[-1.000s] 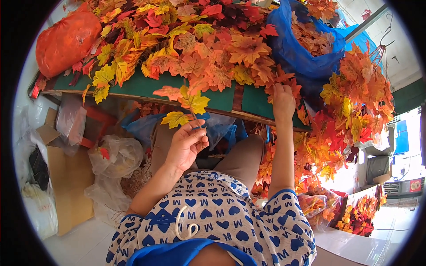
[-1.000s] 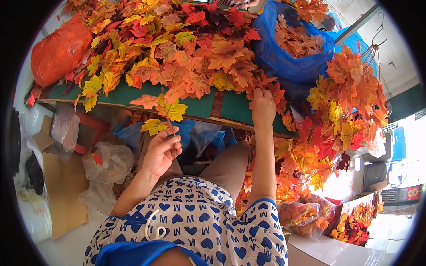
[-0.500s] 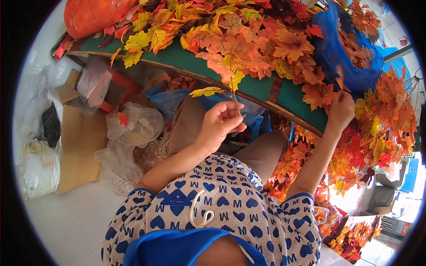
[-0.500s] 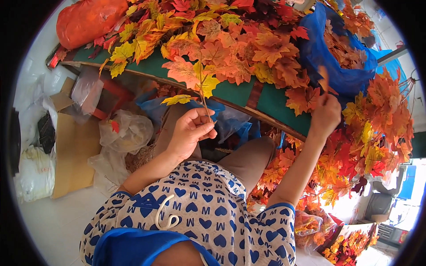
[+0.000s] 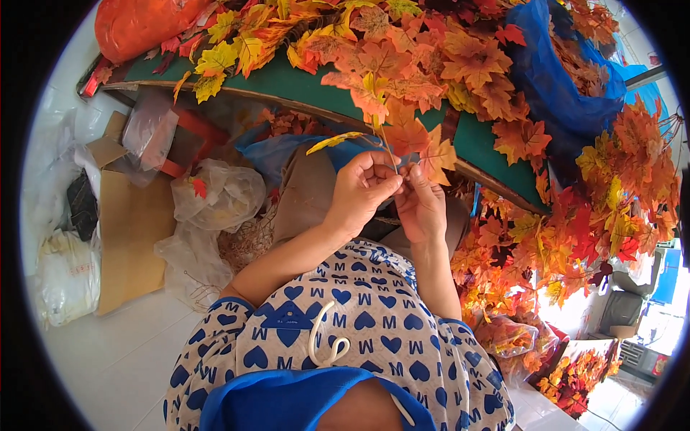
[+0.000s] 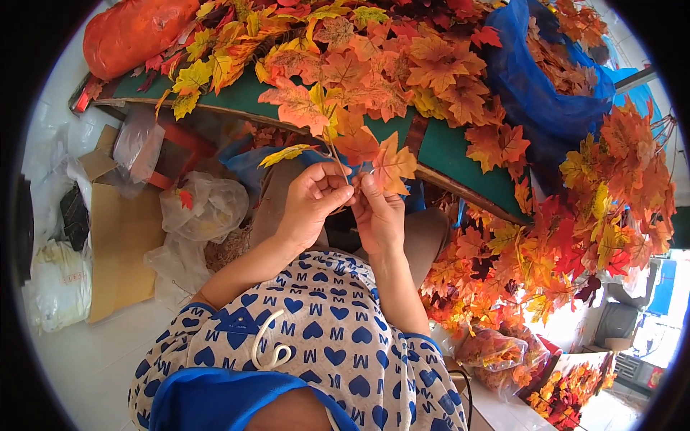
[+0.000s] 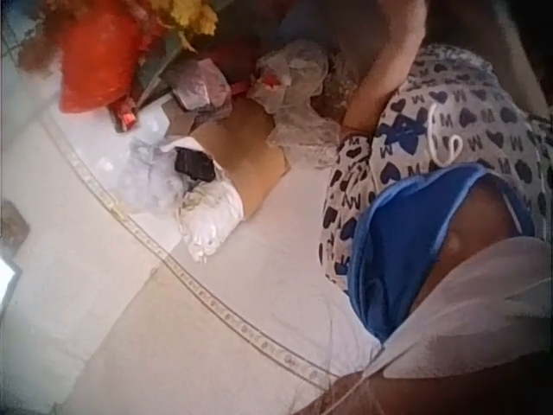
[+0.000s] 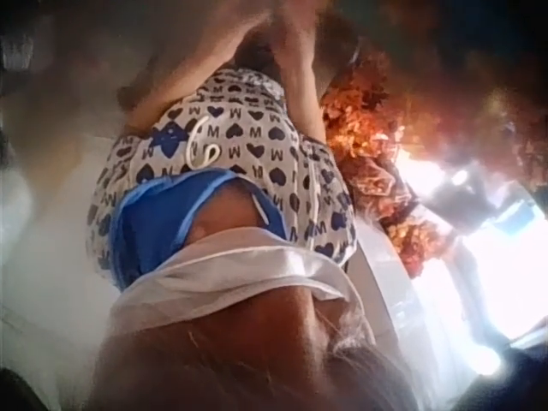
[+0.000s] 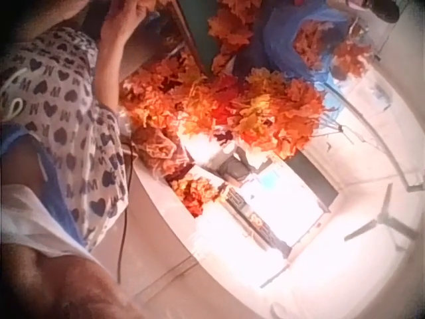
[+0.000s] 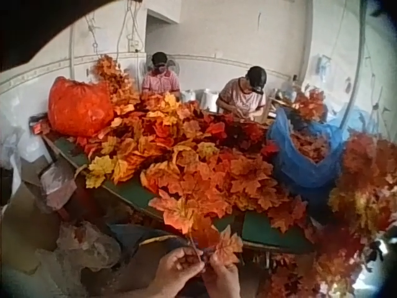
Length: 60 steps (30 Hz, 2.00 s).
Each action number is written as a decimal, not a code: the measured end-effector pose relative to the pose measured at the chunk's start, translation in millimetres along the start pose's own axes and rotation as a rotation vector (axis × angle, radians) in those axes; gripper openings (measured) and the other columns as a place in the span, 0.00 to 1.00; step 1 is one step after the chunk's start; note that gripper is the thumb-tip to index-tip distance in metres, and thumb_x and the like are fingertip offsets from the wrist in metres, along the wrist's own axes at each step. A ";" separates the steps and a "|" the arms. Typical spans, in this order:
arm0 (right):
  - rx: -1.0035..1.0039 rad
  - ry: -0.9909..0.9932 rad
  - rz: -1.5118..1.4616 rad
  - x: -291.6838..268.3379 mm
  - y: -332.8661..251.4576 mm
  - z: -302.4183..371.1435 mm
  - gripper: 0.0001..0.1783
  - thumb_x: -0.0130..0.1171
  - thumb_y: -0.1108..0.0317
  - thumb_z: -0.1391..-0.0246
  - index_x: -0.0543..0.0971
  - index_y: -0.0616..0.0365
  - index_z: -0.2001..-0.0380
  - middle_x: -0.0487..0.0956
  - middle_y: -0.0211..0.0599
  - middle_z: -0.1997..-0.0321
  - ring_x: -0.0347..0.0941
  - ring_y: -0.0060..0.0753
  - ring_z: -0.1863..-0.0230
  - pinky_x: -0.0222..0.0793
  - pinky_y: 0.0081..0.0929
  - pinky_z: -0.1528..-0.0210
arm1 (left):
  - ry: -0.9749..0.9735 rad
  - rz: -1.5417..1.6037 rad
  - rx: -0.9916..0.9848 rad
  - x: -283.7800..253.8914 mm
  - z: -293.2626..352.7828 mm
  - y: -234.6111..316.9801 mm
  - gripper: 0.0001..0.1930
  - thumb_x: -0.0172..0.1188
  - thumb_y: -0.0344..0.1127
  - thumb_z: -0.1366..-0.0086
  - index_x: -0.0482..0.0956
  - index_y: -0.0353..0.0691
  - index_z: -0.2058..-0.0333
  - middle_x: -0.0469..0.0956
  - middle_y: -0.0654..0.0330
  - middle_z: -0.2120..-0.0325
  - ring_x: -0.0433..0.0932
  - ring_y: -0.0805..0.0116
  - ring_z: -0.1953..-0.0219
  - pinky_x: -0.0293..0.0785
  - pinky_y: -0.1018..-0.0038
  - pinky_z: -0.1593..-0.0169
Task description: Assembling artificial maple leaves onto a plastic branch.
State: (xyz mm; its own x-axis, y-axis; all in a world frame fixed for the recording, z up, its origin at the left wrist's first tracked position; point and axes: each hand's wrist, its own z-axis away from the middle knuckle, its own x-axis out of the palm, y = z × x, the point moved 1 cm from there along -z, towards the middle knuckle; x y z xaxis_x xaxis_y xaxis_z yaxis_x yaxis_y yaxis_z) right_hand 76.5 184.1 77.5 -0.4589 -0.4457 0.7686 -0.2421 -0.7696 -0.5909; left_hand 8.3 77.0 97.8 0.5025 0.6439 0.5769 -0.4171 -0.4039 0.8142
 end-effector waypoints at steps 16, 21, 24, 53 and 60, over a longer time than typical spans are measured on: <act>0.043 -0.035 -0.035 -10.8 10.7 -3.2 0.09 0.54 0.65 0.42 0.77 0.59 0.64 0.77 0.30 0.66 0.72 0.21 0.65 0.70 0.18 0.61 | 0.062 0.065 -0.051 -5.3 -3.0 -12.5 0.11 0.58 0.21 0.43 0.72 0.33 0.61 0.76 0.61 0.72 0.76 0.74 0.70 0.73 0.80 0.62; 0.039 -0.028 -0.037 -13.7 10.3 -4.8 0.09 0.54 0.66 0.42 0.77 0.60 0.64 0.77 0.30 0.66 0.72 0.21 0.66 0.70 0.18 0.61 | 0.060 0.074 -0.060 -4.8 -4.0 -14.5 0.10 0.58 0.21 0.43 0.72 0.33 0.61 0.76 0.61 0.72 0.76 0.74 0.70 0.73 0.81 0.62; 0.038 -0.020 -0.032 -15.7 12.1 -6.3 0.09 0.53 0.66 0.41 0.77 0.60 0.64 0.77 0.30 0.66 0.72 0.21 0.67 0.70 0.18 0.62 | 0.065 0.066 -0.064 -4.9 -4.4 -14.5 0.10 0.58 0.21 0.43 0.72 0.33 0.61 0.76 0.61 0.72 0.76 0.74 0.70 0.73 0.81 0.62; -0.207 0.115 0.152 -6.2 38.4 -3.0 0.11 0.58 0.77 0.47 0.75 0.62 0.59 0.77 0.31 0.62 0.74 0.21 0.64 0.71 0.17 0.61 | 0.138 0.092 0.019 -27.9 -12.2 -28.3 0.06 0.55 0.20 0.41 0.73 0.34 0.65 0.76 0.62 0.72 0.76 0.75 0.69 0.73 0.80 0.62; -0.073 -0.093 0.148 0.2 59.1 -9.2 0.15 0.50 0.71 0.41 0.70 0.60 0.50 0.74 0.36 0.54 0.71 0.25 0.54 0.66 0.25 0.49 | 0.085 0.469 -0.071 -40.6 -26.2 -0.7 0.04 0.54 0.26 0.38 0.71 0.36 0.64 0.75 0.60 0.70 0.76 0.72 0.67 0.74 0.78 0.58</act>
State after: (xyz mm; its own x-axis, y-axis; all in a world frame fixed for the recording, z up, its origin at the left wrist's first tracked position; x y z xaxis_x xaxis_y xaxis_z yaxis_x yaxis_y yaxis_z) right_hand 54.2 142.8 40.5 -0.4136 -0.5945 0.6896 -0.2407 -0.6591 -0.7125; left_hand -31.6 68.2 72.1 0.1853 0.4548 0.8711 -0.6358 -0.6204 0.4592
